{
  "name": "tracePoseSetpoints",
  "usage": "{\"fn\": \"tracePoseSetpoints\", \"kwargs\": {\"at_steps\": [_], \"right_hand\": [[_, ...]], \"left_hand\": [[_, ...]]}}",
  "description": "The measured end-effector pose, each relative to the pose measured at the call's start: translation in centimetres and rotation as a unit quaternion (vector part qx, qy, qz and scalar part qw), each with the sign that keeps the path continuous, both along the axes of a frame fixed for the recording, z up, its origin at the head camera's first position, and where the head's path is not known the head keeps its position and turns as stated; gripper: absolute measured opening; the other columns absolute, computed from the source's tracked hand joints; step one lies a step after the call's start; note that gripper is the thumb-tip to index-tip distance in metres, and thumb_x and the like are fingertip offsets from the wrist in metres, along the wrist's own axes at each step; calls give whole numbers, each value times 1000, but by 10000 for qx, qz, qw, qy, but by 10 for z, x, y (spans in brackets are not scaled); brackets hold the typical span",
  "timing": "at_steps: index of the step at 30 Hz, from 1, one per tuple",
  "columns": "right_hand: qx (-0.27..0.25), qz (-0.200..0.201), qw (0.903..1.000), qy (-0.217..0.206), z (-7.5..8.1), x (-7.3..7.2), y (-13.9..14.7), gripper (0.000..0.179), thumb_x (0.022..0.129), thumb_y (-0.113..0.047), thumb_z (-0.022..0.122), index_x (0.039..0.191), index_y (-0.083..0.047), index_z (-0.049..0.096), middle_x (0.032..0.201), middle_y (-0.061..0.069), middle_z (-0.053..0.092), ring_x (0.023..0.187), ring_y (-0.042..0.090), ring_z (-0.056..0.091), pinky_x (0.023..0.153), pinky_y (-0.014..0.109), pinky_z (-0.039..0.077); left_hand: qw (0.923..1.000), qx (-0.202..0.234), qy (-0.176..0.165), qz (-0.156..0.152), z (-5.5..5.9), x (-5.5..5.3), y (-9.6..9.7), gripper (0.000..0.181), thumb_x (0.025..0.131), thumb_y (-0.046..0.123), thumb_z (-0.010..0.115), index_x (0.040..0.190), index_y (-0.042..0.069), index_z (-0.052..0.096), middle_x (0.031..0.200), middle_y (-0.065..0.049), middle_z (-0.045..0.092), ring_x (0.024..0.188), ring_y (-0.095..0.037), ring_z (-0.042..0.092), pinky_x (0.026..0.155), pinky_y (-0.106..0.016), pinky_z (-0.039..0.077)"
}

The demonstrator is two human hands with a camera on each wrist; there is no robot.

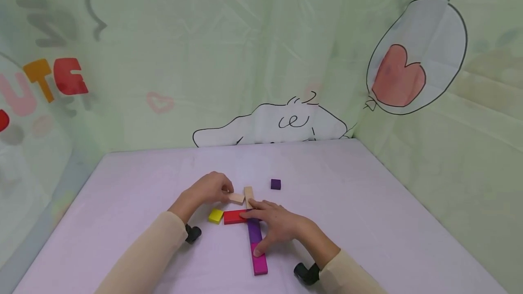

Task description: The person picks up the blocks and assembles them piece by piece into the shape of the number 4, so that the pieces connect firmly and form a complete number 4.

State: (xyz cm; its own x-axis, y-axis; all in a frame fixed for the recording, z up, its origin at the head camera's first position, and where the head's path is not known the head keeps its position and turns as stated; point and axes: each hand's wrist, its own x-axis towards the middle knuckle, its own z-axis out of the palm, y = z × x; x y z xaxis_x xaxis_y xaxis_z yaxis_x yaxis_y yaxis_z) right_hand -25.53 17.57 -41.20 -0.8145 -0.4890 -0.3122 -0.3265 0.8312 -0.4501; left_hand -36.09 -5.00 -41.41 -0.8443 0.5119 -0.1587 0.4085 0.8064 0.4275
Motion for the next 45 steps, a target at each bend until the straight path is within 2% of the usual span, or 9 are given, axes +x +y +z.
{"fn": "tracePoseSetpoints", "kwargs": {"at_steps": [4,9,15,24,36,40,45], "right_hand": [[43,-32,10000,-19,0,1,-1,85,75,-44,91,151,-40,52,172,-3,24,158,36,20,119,70,26],[94,-54,9999,-4,1,0,-2,86,74,-45,91,150,-40,52,172,-3,25,158,36,21,119,70,27],[95,-36,9999,42,0,0,-1,86,74,-46,90,151,-39,52,171,-2,26,157,37,23,119,70,27],[36,-69,10000,-29,-8,-1,1,84,74,-46,90,149,-41,52,171,-2,27,157,36,24,117,71,29],[-68,-30,10000,-40,-6,-1,0,86,75,-45,90,151,-39,52,172,-2,26,157,36,22,118,70,27],[-75,20,10000,-13,-4,0,-1,86,74,-45,90,151,-38,52,172,-1,26,157,37,23,119,70,27],[-31,44,10000,24,-2,-1,-1,86,75,-45,90,151,-38,51,172,0,26,157,38,23,117,71,28]], "left_hand": [[10000,59,-15,60,0,0,-6,17,88,17,81,105,14,79,94,1,70,88,-17,59,84,-34,57],[9994,-21,14,336,3,2,-11,15,89,21,81,102,15,76,93,-1,67,84,-18,59,76,-31,56],[9978,-209,136,618,3,3,-14,16,90,25,80,98,13,73,89,-1,66,81,-18,58,75,-32,53],[9968,-147,69,777,-3,8,-14,18,87,26,82,89,13,69,81,-1,63,74,-18,58,67,-30,49],[9946,-343,173,965,-7,11,-9,31,83,40,85,84,15,66,78,-1,62,73,-18,57,65,-30,46],[9940,-178,176,1061,-9,11,-12,30,84,41,84,95,16,71,85,0,66,77,-18,58,68,-31,49],[9957,349,-44,861,-9,8,-19,38,85,31,84,121,21,74,97,-1,69,83,-18,61,72,-32,55]]}}
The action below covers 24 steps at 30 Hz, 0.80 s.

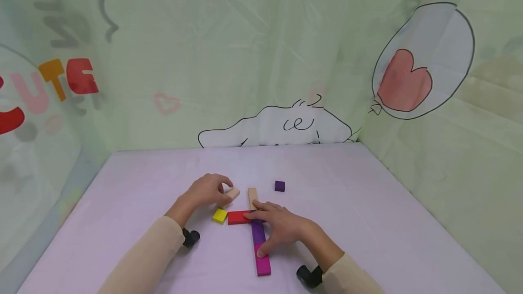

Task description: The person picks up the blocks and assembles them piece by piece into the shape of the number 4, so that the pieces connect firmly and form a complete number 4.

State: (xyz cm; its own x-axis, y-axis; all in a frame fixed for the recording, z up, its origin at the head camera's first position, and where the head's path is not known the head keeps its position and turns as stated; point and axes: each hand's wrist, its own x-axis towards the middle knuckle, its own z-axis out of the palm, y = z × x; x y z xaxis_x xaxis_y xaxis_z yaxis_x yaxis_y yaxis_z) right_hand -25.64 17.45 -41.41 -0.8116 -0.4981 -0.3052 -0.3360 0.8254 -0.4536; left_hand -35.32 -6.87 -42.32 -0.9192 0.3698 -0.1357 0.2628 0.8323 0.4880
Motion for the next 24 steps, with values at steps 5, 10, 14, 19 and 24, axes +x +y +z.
{"fn": "tracePoseSetpoints", "kwargs": {"at_steps": [5,10,14,19,24], "right_hand": [[22,-19,10000,0,-1,-1,0,86,74,-46,90,151,-38,51,172,-1,26,157,38,23,118,71,27],[20,-45,10000,-16,-1,0,-1,86,74,-45,90,151,-39,52,171,-1,26,157,37,23,117,71,28],[46,-64,10000,-8,0,1,-1,86,74,-45,90,151,-39,52,171,-1,26,157,37,23,117,71,29],[44,-77,10000,-26,1,1,-2,86,75,-44,90,151,-38,52,172,-1,26,157,37,22,117,71,29],[83,-100,9999,2,1,1,-2,85,74,-44,91,150,-40,52,171,-1,26,157,37,23,116,72,31]], "left_hand": [[9989,239,-308,-271,1,-2,-4,39,88,24,81,126,26,74,96,-1,68,85,-19,60,72,-32,55],[9980,260,-449,-370,1,-1,-5,39,90,21,79,128,27,74,96,-3,67,84,-19,60,71,-32,54],[9977,192,-470,-458,2,0,-5,41,91,19,76,131,26,72,95,-3,68,83,-19,61,71,-32,54],[9970,88,-527,-567,8,2,-4,46,93,16,74,137,25,68,96,-3,69,84,-18,61,74,-32,53],[9959,-143,-706,-541,12,-1,0,50,93,18,73,141,27,64,101,-4,68,90,-20,60,79,-36,53]]}}
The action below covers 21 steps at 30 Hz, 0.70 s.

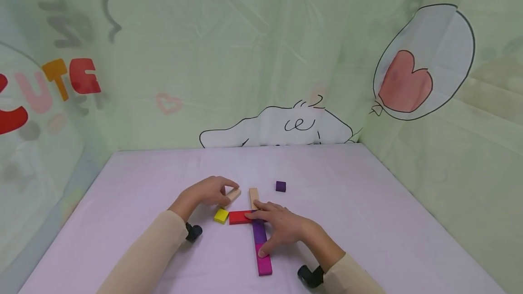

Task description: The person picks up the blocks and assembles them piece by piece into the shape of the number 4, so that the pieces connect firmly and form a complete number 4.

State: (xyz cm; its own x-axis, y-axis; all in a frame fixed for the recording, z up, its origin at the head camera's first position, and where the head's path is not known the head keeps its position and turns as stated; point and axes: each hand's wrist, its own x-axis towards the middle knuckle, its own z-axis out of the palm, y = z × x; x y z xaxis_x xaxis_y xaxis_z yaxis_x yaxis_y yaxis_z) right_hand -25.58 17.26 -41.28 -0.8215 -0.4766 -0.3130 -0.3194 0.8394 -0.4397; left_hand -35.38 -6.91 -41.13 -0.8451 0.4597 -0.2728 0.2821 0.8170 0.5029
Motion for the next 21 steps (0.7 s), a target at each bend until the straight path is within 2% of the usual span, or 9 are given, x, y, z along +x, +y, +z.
{"fn": "tracePoseSetpoints", "kwargs": {"at_steps": [8,13,21], "right_hand": [[-23,22,10000,26,-2,-1,1,86,74,-45,90,150,-41,52,172,-2,25,157,37,23,115,71,31],[-47,-11,10000,-39,-2,-1,1,86,74,-45,90,150,-41,52,172,-2,25,157,37,22,115,71,31],[-28,-18,10000,-25,-2,0,2,85,74,-45,90,150,-41,52,172,-3,25,157,36,22,116,70,31]], "left_hand": [[9995,-279,104,91,1,-3,6,48,90,20,72,137,27,64,125,-6,66,104,-24,57,94,-48,55],[9992,-332,129,196,2,-2,8,44,90,23,74,133,24,64,126,-7,66,105,-24,58,97,-52,55],[9992,-309,108,230,1,-1,8,43,91,26,76,131,19,63,118,-8,66,96,-22,59,89,-44,56]]}}
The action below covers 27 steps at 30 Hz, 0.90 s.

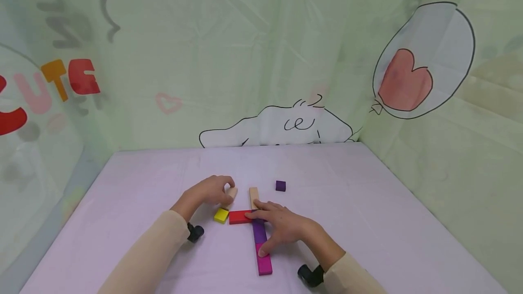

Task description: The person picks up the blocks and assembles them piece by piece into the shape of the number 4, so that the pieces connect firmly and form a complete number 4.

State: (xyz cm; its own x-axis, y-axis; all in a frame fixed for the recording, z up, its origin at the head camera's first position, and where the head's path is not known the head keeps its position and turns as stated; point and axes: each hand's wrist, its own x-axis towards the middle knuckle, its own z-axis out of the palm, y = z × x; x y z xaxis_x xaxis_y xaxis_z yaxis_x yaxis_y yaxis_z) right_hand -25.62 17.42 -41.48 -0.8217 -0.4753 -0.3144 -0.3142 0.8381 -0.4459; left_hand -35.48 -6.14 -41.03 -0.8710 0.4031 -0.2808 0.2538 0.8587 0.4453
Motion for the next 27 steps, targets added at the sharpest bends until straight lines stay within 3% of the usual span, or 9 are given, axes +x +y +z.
{"fn": "tracePoseSetpoints", "kwargs": {"at_steps": [27], "right_hand": [[-62,-1,10000,19,0,1,0,86,74,-44,91,150,-39,53,171,-2,26,157,37,22,118,71,27]], "left_hand": [[9997,232,-23,-56,-5,2,-3,44,90,26,78,132,20,65,106,-6,69,91,-20,62,86,-42,58]]}}
